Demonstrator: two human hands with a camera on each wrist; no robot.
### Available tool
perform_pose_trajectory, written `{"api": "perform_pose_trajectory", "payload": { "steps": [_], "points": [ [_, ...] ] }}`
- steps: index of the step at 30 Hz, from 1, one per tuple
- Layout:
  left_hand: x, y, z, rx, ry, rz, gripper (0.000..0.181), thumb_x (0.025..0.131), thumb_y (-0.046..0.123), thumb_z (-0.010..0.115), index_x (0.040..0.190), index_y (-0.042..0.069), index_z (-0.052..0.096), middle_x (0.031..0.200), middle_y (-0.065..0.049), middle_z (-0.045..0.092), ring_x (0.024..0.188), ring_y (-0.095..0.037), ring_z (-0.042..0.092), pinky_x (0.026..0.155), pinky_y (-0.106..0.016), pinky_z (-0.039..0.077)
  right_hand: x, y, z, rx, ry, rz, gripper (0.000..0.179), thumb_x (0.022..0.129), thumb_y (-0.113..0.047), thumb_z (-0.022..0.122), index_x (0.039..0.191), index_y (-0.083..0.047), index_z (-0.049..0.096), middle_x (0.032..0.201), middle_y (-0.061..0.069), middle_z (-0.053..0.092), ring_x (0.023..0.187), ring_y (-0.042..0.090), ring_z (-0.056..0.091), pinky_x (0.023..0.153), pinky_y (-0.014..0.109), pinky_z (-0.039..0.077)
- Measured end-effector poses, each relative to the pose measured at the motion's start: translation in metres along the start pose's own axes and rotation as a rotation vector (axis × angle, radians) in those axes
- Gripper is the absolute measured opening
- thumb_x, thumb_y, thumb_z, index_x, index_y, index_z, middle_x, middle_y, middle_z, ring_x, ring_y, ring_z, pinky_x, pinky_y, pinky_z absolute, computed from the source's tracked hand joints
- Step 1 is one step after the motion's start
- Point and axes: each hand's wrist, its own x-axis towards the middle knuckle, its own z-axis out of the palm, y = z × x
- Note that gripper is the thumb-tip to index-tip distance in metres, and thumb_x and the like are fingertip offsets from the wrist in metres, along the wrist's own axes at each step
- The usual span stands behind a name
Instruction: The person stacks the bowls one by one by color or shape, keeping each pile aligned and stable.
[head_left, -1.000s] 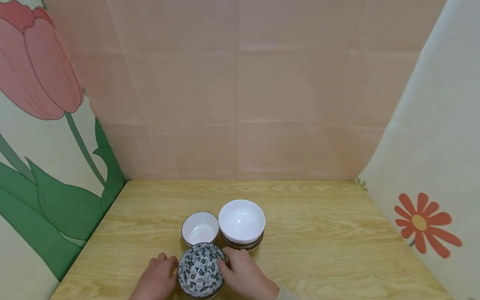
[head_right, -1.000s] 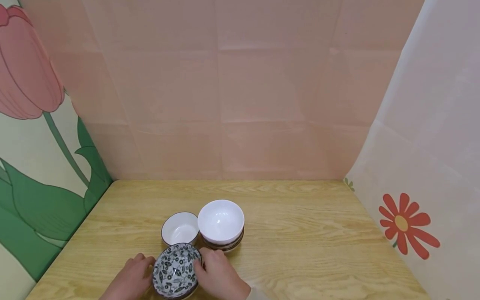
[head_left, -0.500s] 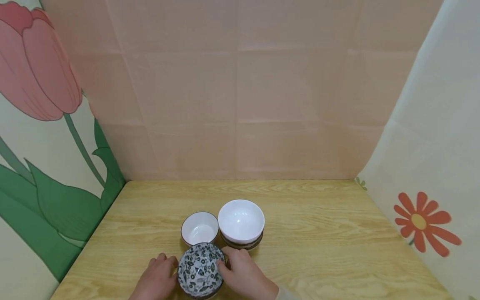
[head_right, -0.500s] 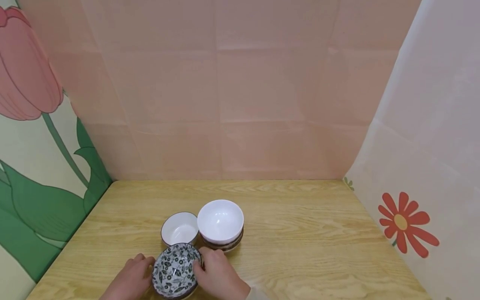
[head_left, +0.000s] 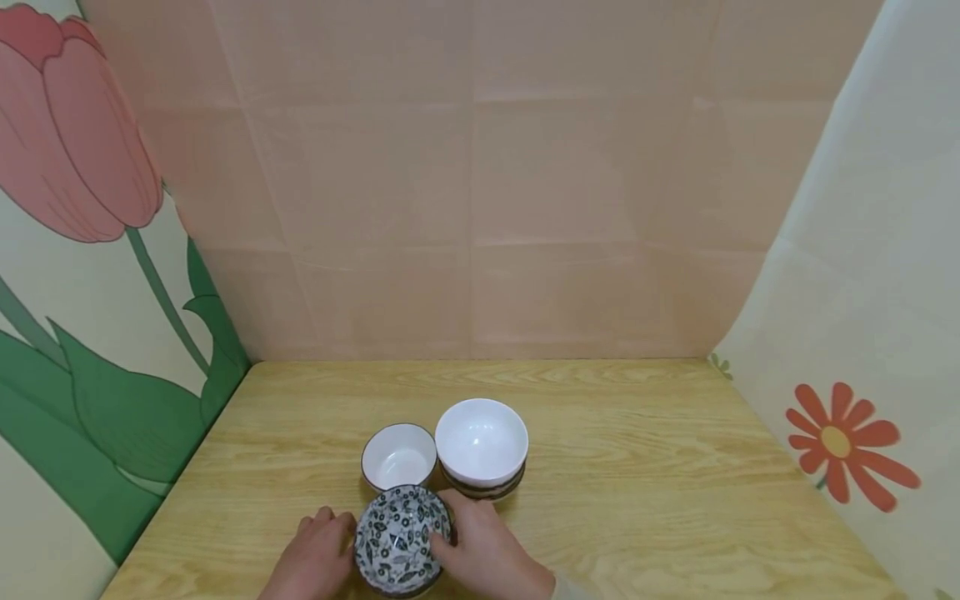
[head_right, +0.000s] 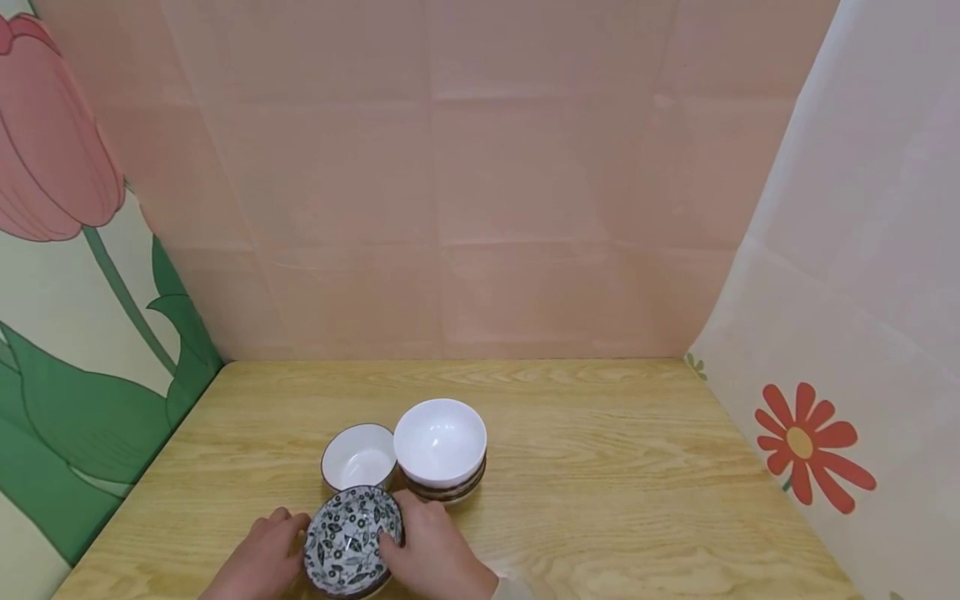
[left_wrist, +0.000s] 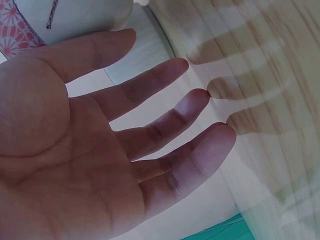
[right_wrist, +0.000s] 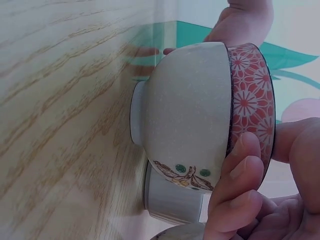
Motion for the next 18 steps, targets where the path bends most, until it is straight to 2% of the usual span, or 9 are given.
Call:
{"api": "perform_pose_trajectory", "payload": {
  "steps": [3,6,10,15,18],
  "points": [
    [-0.0006,0.0011,-0.0004,-0.006,0.003,0.001,0.018,0.089,0.015,0.069,0.103,0.004,0.068,0.091,-0.009,0.054,0.082,-0.028,0.048,0.076,-0.047,0.048,0.0002,0.0000,0.0002,-0.008,-0.002,0.012,0.039,0.091,-0.024,0.068,0.123,-0.004,0.061,0.109,0.002,0.068,0.087,0.002,0.059,0.074,0.024,0.053],
    [-0.0017,0.0015,-0.0005,-0.017,0.012,0.010,0.017,0.088,0.014,0.069,0.103,0.004,0.068,0.090,-0.009,0.054,0.082,-0.027,0.048,0.076,-0.047,0.048,-0.0006,0.0006,0.0002,0.004,0.001,0.009,0.036,0.092,-0.024,0.068,0.121,-0.004,0.061,0.099,-0.002,0.066,0.080,0.001,0.059,0.069,0.023,0.053],
    [-0.0035,0.0001,-0.0019,-0.046,0.021,0.027,0.017,0.086,0.009,0.068,0.103,0.005,0.069,0.089,-0.007,0.054,0.082,-0.026,0.050,0.076,-0.047,0.049,-0.0017,0.0025,0.0002,0.058,-0.007,0.005,0.029,0.094,-0.025,0.067,0.114,-0.005,0.062,0.079,-0.009,0.058,0.063,0.002,0.053,0.057,0.021,0.048],
    [-0.0037,-0.0012,-0.0025,-0.070,0.011,0.044,0.019,0.087,0.006,0.066,0.105,0.004,0.069,0.089,-0.006,0.055,0.084,-0.024,0.051,0.078,-0.047,0.050,-0.0016,0.0051,0.0015,0.107,-0.002,-0.010,0.024,0.096,-0.028,0.065,0.108,-0.007,0.064,0.072,-0.011,0.056,0.057,0.001,0.051,0.052,0.022,0.046],
    [-0.0039,-0.0009,-0.0008,-0.069,0.017,0.063,0.021,0.090,0.006,0.063,0.109,0.002,0.068,0.090,-0.006,0.056,0.085,-0.025,0.052,0.080,-0.049,0.050,-0.0018,0.0057,0.0028,0.097,0.018,-0.023,0.024,0.097,-0.030,0.064,0.106,-0.008,0.065,0.071,-0.012,0.055,0.056,0.001,0.051,0.051,0.022,0.046]
  ]
}}
